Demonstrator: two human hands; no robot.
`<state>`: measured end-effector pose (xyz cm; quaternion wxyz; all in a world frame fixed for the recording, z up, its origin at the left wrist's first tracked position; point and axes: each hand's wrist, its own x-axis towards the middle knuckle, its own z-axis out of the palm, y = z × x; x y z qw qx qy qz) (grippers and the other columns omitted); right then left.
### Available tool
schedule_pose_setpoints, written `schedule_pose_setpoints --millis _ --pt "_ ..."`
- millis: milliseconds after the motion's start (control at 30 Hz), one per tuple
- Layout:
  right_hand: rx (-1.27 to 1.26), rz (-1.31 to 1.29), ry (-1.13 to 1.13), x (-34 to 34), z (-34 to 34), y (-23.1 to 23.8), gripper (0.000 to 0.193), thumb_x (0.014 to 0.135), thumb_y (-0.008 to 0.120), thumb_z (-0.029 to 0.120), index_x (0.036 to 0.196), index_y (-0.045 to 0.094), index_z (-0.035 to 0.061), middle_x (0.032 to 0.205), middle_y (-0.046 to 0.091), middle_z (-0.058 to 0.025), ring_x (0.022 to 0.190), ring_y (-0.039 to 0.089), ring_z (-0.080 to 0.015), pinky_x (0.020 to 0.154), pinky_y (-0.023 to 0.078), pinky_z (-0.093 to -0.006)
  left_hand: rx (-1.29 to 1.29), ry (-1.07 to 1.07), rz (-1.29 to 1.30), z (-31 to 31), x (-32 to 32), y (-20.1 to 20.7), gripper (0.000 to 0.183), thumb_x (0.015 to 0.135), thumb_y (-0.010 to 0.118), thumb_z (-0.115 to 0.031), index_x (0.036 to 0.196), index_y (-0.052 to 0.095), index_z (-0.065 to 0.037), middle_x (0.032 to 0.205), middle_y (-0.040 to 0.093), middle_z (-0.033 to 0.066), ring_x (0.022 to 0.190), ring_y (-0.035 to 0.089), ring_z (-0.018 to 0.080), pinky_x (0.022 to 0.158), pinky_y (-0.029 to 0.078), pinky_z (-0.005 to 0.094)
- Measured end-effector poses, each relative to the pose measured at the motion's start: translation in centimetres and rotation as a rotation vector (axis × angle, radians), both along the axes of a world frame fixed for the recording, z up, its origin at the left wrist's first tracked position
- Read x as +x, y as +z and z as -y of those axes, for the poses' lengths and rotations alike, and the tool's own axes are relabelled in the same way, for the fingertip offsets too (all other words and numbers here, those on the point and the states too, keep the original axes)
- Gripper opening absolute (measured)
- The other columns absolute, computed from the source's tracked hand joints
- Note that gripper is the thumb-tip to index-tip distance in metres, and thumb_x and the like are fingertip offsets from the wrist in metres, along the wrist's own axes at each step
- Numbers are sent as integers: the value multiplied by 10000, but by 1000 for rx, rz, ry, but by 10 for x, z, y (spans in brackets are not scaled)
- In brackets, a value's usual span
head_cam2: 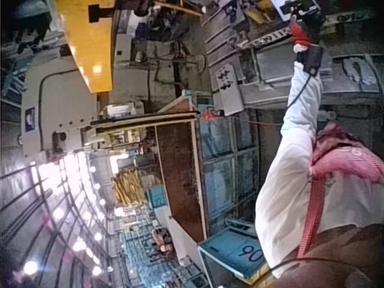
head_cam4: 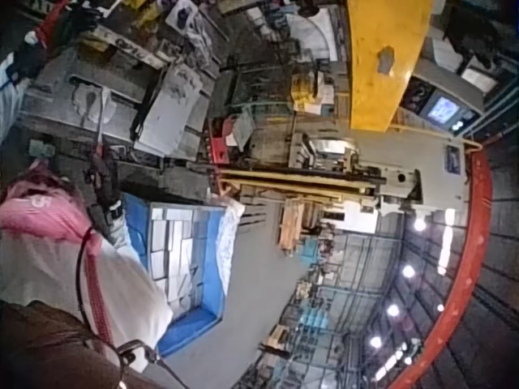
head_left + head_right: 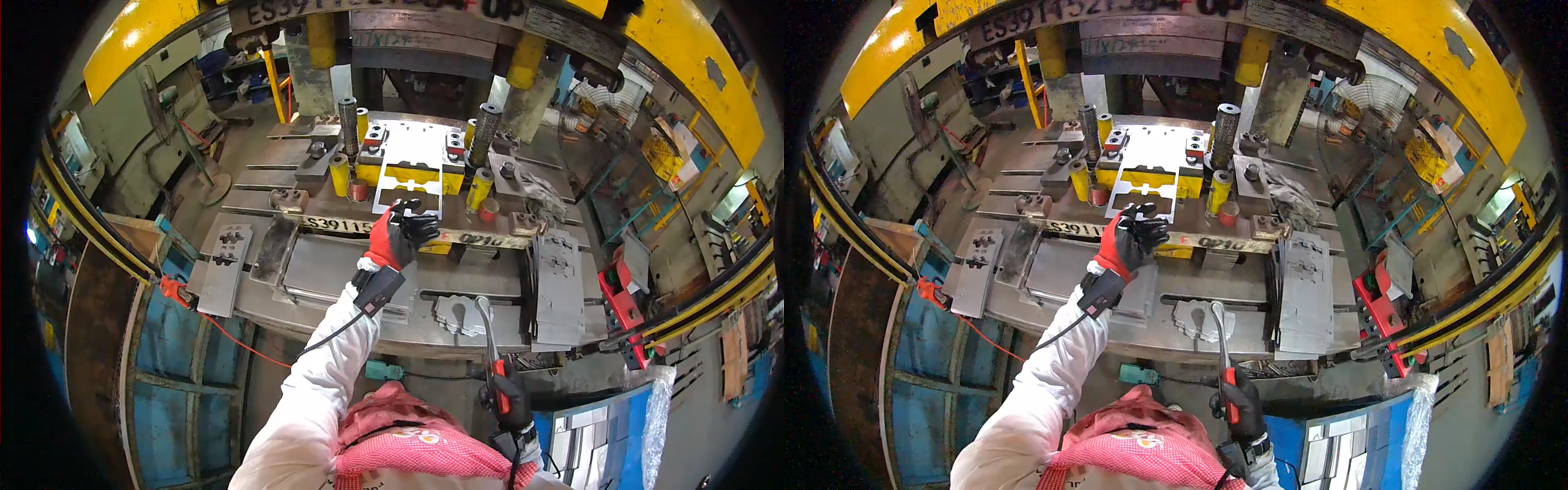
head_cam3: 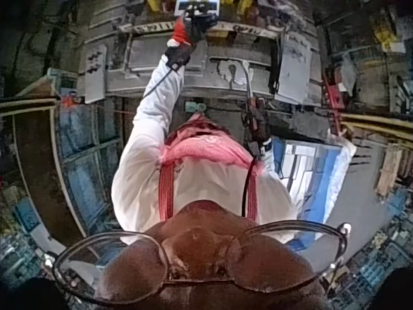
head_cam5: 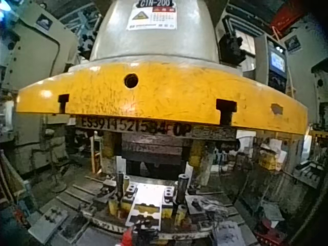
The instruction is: Operating a heavy metal press machine to bend or stamp metal components.
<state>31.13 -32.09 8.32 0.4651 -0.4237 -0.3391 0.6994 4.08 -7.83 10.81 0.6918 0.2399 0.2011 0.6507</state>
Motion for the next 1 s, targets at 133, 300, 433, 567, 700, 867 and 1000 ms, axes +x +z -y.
schedule_pose_setpoints --millis 133,300,433,567,700,867,1000 --pt "-18 7 17 1 2 3 358 811 523 243 1094 443 38 804 565 -77 551 527 -135 461 421 -254 -59 -88 75 1 -2 5 406 904 396 -396 1096 500 -54 893 617 190 737 628 268 706 530 385" --pt "2 -32 38 1 2 5 421 814 519 241 1167 415 36 833 576 -98 554 530 -142 470 425 -255 -10 -91 21 4 0 13 436 891 404 -431 1069 523 -52 863 627 154 726 630 257 691 526 384" --pt "2 -19 -8 -6 2 15 497 817 513 242 1246 371 35 870 572 -106 573 536 -151 474 427 -258 -23 -128 29 3 -2 11 454 876 424 -452 1047 534 -45 814 633 138 715 633 254 680 524 385" --pt "4 -41 16 -4 1 13 515 820 509 237 1267 353 34 883 568 -107 581 537 -156 472 426 -260 -72 -143 42 4 -2 15 452 874 435 -464 1044 517 -53 798 617 158 689 622 269 651 529 397" --pt "4 -64 36 4 -1 -4 512 819 510 236 1264 356 36 763 562 -96 567 528 -152 473 421 -266 -176 -165 34 15 5 27 461 861 458 -473 1044 524 -55 768 623 145 659 614 259 646 519 385" --pt "-5 -18 25 0 1 3 533 812 512 225 1283 348 39 664 537 -77 557 518 -143 494 420 -266 -173 19 -114 68 2 12 444 879 468 -419 1156 486 -73 870 619 176 732 623 260 668 518 372" --pt "-42 90 59 8 7 -2 571 804 517 215 1315 324 47 682 541 -75 579 525 -136 516 429 -264 -60 532 -501 160 -33 4 374 922 416 -191 1266 400 -46 1076 570 184 893 599 249 792 486 358"
